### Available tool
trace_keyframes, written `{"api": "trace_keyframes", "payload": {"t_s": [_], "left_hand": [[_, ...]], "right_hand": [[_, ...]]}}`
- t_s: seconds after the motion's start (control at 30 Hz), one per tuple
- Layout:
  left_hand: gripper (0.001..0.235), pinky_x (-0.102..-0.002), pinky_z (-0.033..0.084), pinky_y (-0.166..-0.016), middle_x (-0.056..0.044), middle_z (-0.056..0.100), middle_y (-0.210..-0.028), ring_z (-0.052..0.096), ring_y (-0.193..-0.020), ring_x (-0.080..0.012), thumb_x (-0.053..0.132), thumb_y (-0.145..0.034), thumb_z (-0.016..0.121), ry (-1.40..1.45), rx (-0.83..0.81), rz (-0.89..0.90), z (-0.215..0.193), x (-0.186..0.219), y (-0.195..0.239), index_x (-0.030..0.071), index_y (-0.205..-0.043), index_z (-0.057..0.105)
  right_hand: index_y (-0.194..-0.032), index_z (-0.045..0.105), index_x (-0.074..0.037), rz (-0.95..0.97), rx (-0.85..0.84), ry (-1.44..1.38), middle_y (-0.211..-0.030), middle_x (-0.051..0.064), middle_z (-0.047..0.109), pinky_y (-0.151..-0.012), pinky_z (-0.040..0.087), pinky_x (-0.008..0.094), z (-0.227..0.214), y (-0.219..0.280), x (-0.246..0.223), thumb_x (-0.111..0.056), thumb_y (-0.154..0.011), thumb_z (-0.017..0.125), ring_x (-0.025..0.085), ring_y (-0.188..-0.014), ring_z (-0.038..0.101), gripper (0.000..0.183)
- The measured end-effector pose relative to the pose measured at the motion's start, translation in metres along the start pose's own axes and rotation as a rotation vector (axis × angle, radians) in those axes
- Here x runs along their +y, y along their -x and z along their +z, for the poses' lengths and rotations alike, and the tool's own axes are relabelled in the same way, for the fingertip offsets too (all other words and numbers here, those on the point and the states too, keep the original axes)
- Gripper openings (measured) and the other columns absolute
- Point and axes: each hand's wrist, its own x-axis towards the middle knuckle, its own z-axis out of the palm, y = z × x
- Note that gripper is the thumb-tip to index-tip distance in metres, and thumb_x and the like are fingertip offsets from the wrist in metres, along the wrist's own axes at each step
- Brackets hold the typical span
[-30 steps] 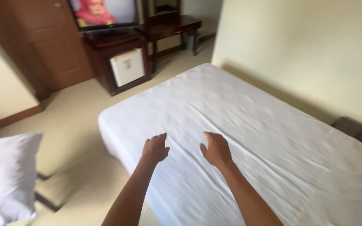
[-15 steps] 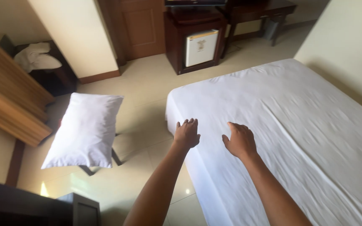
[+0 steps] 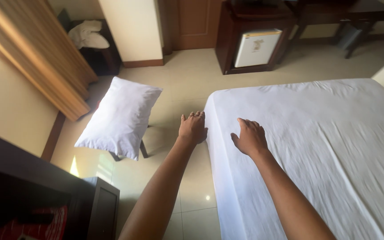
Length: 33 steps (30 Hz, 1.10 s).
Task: The person picks up two white pillows from a chair and places them on a bed. The first pillow is placed at the head of the bed, followed by the second pillow next to it. The person adjusts the pillows to ensure they are properly positioned.
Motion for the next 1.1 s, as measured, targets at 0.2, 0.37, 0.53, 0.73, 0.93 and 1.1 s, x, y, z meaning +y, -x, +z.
{"api": "trace_keyframes", "payload": {"t_s": [0.2, 0.37, 0.53, 0.73, 0.93, 1.1], "left_hand": [[0.071, -0.058, 0.028, -0.121, -0.01, 0.048, -0.154, 0.041, -0.146, -0.0284, 0.029, -0.093, 0.069, 0.01, 0.004, -0.137, -0.013, -0.012, -0.002, 0.005, -0.152, 0.037], [0.073, -0.057, 0.026, -0.123, -0.008, 0.046, -0.156, 0.039, -0.148, -0.0284, 0.031, -0.095, 0.068, 0.014, -0.028, -0.243, -0.006, -0.029, 0.002, 0.005, -0.154, 0.034], [0.075, -0.057, 0.024, -0.123, -0.008, 0.043, -0.158, 0.036, -0.149, -0.0288, 0.032, -0.095, 0.067, 0.011, -0.031, -0.31, 0.002, -0.053, 0.002, 0.005, -0.155, 0.031], [0.07, -0.057, 0.025, -0.123, -0.008, 0.051, -0.15, 0.04, -0.147, -0.0272, 0.031, -0.094, 0.067, 0.031, -0.024, -0.343, -0.002, -0.086, -0.01, 0.005, -0.152, 0.036], [0.058, -0.059, 0.028, -0.123, -0.014, 0.065, -0.133, 0.054, -0.136, -0.0286, 0.031, -0.094, 0.067, 0.066, -0.034, -0.339, -0.011, -0.141, -0.028, 0.007, -0.144, 0.047], [0.056, -0.059, 0.03, -0.122, -0.016, 0.066, -0.131, 0.058, -0.132, -0.0315, 0.033, -0.095, 0.067, 0.089, -0.062, -0.369, -0.013, -0.203, -0.045, 0.007, -0.142, 0.05]], "right_hand": [[-0.15, 0.045, -0.008, -0.116, -0.02, -0.028, -0.147, 0.011, 0.055, -0.116, 0.035, 0.045, 0.004, -0.043, -0.004, -0.037, -0.091, 0.07, 0.033, -0.14, 0.045, 0.07], [-0.15, 0.045, -0.008, -0.225, -0.017, -0.044, -0.149, 0.011, 0.053, -0.117, 0.035, 0.045, 0.01, -0.062, -0.016, -0.038, -0.091, 0.07, 0.032, -0.14, 0.045, 0.07], [-0.153, 0.04, -0.011, -0.225, -0.123, -0.032, -0.15, 0.009, 0.05, -0.117, 0.032, 0.046, 0.014, -0.076, -0.034, -0.038, -0.094, 0.066, 0.03, -0.142, 0.041, 0.07], [-0.153, 0.039, -0.011, -0.275, -0.127, -0.03, -0.151, 0.008, 0.05, -0.119, 0.032, 0.046, 0.025, -0.108, -0.064, -0.038, -0.094, 0.065, 0.029, -0.143, 0.04, 0.07], [-0.152, 0.04, -0.01, -0.29, -0.097, -0.002, -0.152, 0.01, 0.047, -0.119, 0.029, 0.048, 0.043, -0.152, -0.1, -0.038, -0.093, 0.067, 0.031, -0.144, 0.037, 0.071], [-0.153, 0.04, -0.011, -0.254, -0.133, -0.001, -0.151, 0.006, 0.05, -0.12, 0.031, 0.048, 0.044, -0.181, -0.134, -0.038, -0.094, 0.065, 0.028, -0.144, 0.039, 0.07]]}}
